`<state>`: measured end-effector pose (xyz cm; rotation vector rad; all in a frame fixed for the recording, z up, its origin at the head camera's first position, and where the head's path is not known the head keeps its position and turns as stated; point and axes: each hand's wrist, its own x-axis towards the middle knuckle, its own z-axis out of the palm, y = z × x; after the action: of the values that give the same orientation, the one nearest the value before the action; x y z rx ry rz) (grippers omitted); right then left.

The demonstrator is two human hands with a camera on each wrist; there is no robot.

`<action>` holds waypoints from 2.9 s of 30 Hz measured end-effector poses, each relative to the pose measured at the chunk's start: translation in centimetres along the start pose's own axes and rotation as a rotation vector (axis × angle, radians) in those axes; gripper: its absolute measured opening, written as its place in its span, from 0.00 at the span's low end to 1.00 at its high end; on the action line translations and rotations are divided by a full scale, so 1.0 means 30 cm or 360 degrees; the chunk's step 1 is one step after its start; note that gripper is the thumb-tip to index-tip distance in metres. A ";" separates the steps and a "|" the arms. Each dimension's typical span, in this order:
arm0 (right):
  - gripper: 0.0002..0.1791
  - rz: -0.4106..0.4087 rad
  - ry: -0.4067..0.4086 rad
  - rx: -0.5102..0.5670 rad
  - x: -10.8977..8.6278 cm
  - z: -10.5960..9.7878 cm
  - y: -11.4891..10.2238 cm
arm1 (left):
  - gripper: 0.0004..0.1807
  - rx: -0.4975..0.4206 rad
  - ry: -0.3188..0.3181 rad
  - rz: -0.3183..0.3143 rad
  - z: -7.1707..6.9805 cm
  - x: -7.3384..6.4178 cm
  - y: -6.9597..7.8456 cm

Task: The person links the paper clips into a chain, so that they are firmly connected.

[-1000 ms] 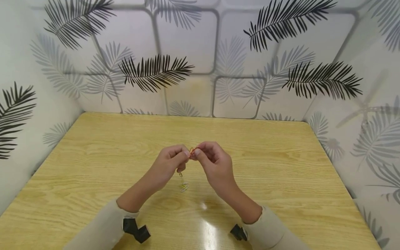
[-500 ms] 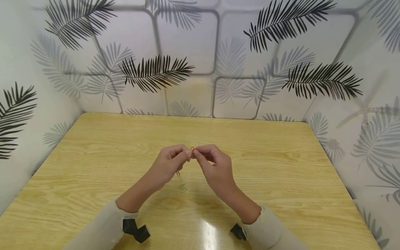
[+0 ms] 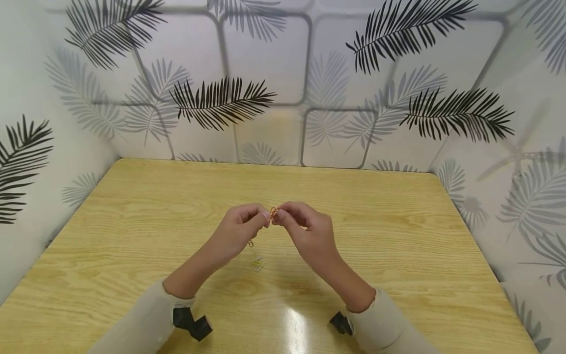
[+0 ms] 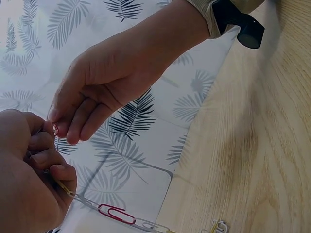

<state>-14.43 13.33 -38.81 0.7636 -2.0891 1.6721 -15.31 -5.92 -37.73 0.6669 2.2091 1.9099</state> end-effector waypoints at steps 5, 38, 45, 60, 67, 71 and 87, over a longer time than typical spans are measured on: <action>0.04 0.0099 -0.0036 0.0039 0.004 -0.008 -0.006 | 0.12 0.0035 -0.0007 0.0002 0.002 0.000 -0.003; 0.03 -0.0147 0.0099 -0.0177 -0.011 0.027 0.020 | 0.12 0.0093 0.0037 -0.0014 0.013 -0.003 0.004; 0.04 -0.0198 0.0066 -0.0277 -0.005 0.021 0.019 | 0.11 0.0127 0.0004 -0.0024 0.000 0.002 0.005; 0.03 -0.0424 -0.0141 -0.0556 0.001 0.006 0.034 | 0.11 0.0082 -0.0162 -0.0158 -0.037 0.012 -0.001; 0.03 -0.0079 -0.0255 -0.0279 0.004 -0.017 0.012 | 0.11 -0.0211 -0.0355 -0.0264 -0.056 0.021 -0.006; 0.04 0.0006 -0.0325 -0.0260 0.011 -0.027 -0.002 | 0.12 -0.0385 -0.0498 -0.0299 -0.068 0.026 -0.020; 0.08 0.0480 -0.0346 0.0140 0.022 -0.069 -0.035 | 0.13 -0.0464 -0.0636 -0.0302 -0.066 0.050 -0.016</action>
<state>-14.44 15.05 -37.13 0.7127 -2.3929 1.9236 -17.54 -7.12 -37.59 0.6885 1.6519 1.7694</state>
